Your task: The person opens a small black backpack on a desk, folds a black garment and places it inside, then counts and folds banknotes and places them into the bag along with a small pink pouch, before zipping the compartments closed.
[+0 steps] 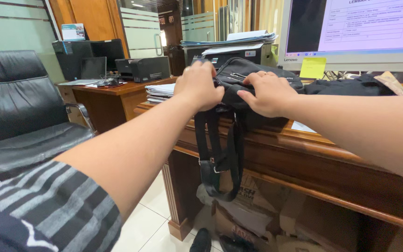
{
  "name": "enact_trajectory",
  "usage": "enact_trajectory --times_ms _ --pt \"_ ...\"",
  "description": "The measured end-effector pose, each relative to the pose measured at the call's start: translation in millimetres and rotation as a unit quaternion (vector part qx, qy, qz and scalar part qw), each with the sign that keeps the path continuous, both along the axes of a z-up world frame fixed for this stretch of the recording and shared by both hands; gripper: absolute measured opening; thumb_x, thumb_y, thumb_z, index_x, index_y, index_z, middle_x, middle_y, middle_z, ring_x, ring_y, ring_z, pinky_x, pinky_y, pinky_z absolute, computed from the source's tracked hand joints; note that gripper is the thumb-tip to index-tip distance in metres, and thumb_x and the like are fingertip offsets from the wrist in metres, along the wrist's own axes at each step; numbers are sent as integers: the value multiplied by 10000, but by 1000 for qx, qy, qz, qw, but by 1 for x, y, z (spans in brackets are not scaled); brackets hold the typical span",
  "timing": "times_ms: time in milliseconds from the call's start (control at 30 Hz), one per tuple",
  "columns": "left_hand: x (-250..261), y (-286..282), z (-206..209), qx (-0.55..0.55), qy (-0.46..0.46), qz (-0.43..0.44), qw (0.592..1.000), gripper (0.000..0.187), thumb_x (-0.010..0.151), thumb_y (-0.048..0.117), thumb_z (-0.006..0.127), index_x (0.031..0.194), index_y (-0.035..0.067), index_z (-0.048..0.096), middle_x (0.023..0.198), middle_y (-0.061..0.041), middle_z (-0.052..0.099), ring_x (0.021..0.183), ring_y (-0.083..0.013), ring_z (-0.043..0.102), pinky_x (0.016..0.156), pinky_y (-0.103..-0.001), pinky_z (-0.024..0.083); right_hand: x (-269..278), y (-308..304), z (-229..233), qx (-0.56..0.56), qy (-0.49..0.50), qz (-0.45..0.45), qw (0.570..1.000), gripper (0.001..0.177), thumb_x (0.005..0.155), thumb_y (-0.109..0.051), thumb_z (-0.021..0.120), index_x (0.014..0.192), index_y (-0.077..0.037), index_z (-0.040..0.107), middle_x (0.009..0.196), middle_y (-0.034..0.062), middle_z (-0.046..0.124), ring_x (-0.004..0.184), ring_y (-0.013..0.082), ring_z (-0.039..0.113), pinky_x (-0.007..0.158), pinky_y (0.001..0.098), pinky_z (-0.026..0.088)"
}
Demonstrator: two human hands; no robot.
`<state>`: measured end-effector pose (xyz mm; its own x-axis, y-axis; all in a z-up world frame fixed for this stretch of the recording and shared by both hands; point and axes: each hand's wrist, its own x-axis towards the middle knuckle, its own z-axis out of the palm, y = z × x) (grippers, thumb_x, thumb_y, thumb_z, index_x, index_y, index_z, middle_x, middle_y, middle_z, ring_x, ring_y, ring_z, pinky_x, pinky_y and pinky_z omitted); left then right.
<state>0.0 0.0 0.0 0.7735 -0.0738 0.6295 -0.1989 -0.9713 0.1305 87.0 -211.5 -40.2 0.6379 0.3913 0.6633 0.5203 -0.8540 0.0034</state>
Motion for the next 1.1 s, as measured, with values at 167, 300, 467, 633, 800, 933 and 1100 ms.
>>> enact_trajectory --times_ms 167,300,467,633,800,933,1100 --pt "27 14 -16 -18 19 -34 999 682 825 451 776 1353 77 561 1394 -154 555 1324 -334 515 1100 -418 427 -19 5 5 -19 -11 -6 1000 422 879 -446 738 1154 -129 693 1224 139 645 1216 345 568 990 522 452" --pt "53 24 -20 -21 20 -61 998 741 828 458 776 1372 15 534 1395 -193 548 1332 -345 502 1099 -413 409 -16 1 12 12 -17 36 999 353 867 -384 781 1049 -88 722 1136 152 662 1106 349 619 940 453 502" --pt "88 24 -32 -145 23 -72 987 781 819 473 769 1388 -13 546 1394 -210 574 1320 -338 557 1101 -383 451 -3 -3 -1 77 -6 60 995 264 919 -292 765 1033 -67 686 1040 150 681 1018 337 642 881 435 511" --pt "101 14 -31 -163 24 5 986 705 818 553 723 1362 123 598 1415 -132 547 1356 -377 440 1117 -459 388 12 -9 -12 124 -67 98 985 224 940 -177 753 1073 -44 632 1014 165 694 964 355 653 833 455 512" --pt "81 -4 -15 -190 22 36 981 620 806 580 720 1258 166 631 1324 -72 596 1373 -367 354 1110 -513 325 27 -24 -8 179 -87 140 970 210 960 -139 730 1110 -43 620 1004 159 706 927 337 689 820 436 541" --pt "73 -3 -16 -75 -11 -6 997 403 877 524 671 1069 173 726 1047 -62 747 1233 -285 559 1169 -498 285 40 -52 8 124 -122 131 976 191 945 -122 752 1102 -68 656 1005 128 721 964 319 696 838 416 533" --pt "100 15 -15 -110 -51 -125 985 306 884 400 706 1000 120 751 1087 -124 740 1026 -283 703 980 -458 540 31 -68 21 112 115 2 987 299 842 -233 717 1129 -148 718 1048 67 747 1024 244 729 930 389 554"
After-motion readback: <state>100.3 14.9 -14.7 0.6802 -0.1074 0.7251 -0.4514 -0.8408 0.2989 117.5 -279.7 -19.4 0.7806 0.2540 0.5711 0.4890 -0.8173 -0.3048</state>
